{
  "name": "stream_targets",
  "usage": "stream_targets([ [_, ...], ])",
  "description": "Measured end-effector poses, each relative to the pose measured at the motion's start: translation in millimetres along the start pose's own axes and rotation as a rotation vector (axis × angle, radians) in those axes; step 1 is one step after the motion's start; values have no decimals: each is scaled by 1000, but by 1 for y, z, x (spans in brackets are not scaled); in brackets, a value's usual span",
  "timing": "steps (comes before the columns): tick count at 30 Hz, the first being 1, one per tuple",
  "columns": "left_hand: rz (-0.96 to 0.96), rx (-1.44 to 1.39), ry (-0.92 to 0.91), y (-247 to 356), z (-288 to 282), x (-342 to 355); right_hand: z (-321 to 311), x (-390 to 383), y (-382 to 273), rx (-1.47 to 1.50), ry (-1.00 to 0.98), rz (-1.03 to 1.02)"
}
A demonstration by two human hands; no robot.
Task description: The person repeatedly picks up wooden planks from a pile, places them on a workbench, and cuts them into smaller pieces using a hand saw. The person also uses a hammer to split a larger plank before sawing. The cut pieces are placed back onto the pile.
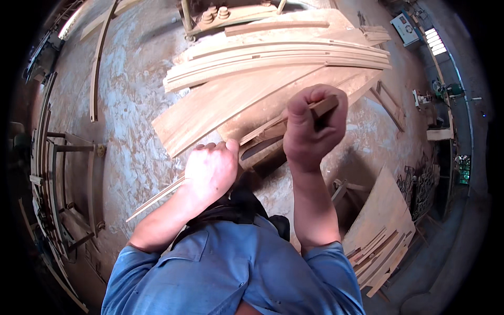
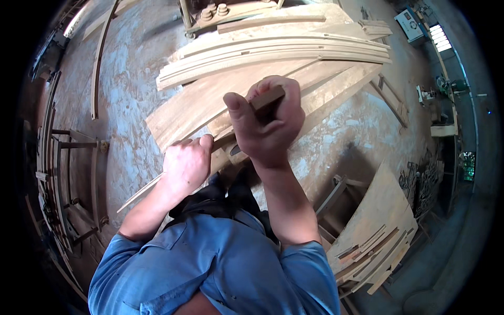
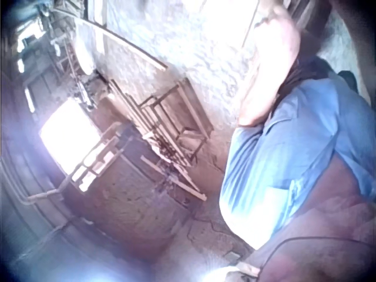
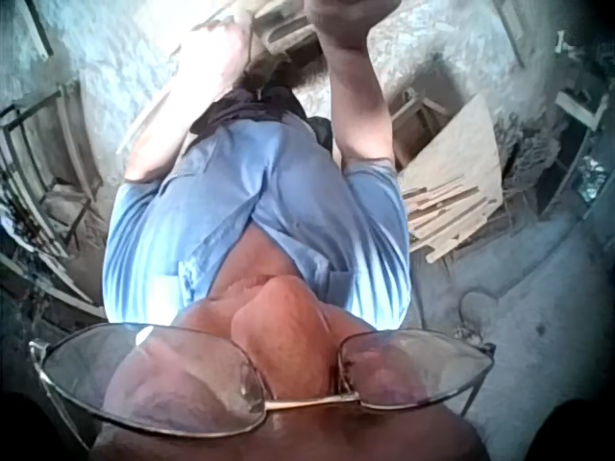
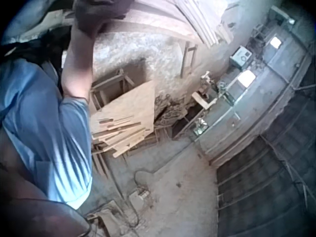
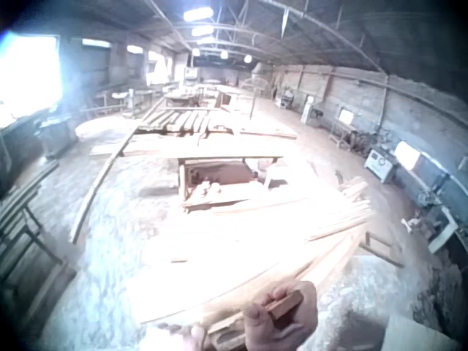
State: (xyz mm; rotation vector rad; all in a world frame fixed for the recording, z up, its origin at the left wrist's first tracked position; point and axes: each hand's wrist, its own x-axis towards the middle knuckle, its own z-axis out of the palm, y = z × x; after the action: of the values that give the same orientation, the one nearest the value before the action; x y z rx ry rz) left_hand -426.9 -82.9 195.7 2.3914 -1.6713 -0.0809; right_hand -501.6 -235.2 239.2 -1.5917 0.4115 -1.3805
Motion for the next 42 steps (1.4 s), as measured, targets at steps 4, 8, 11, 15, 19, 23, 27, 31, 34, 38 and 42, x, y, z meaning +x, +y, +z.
stream_targets([
  [4, -29, -8, -46, -4, 0, 6, 7, 13, 6, 71, -37, -83],
  [8, -38, -46, -77, 3, -7, 22, 8, 14, 2, 93, -54, -47],
  [11, -46, -48, -119, 11, -4, 33, 4, 13, 1, 68, -50, -41],
  [15, -42, -25, -152, 14, 5, 32, 4, 10, -8, 58, -39, 38],
  [19, -51, -12, -174, 17, 4, 32, 4, 9, -8, -15, -6, 8],
  [23, -34, -13, -139, 15, 2, 30, 8, 8, -9, -42, -4, -102],
  [27, -46, -15, -190, 17, -5, 34, 6, 11, -4, 38, -29, -39],
  [31, -57, -59, -155, 14, 3, 35, 6, 15, 3, 18, -26, -117],
  [34, -59, -58, -152, 16, 1, 35, 4, 11, 0, 56, -77, -96],
  [38, -25, -80, -75, 19, -6, 36, 3, 16, 6, 24, -54, -117],
  [42, 20, -185, 131, 22, -9, 38, 4, 18, -4, -57, -42, -47],
])
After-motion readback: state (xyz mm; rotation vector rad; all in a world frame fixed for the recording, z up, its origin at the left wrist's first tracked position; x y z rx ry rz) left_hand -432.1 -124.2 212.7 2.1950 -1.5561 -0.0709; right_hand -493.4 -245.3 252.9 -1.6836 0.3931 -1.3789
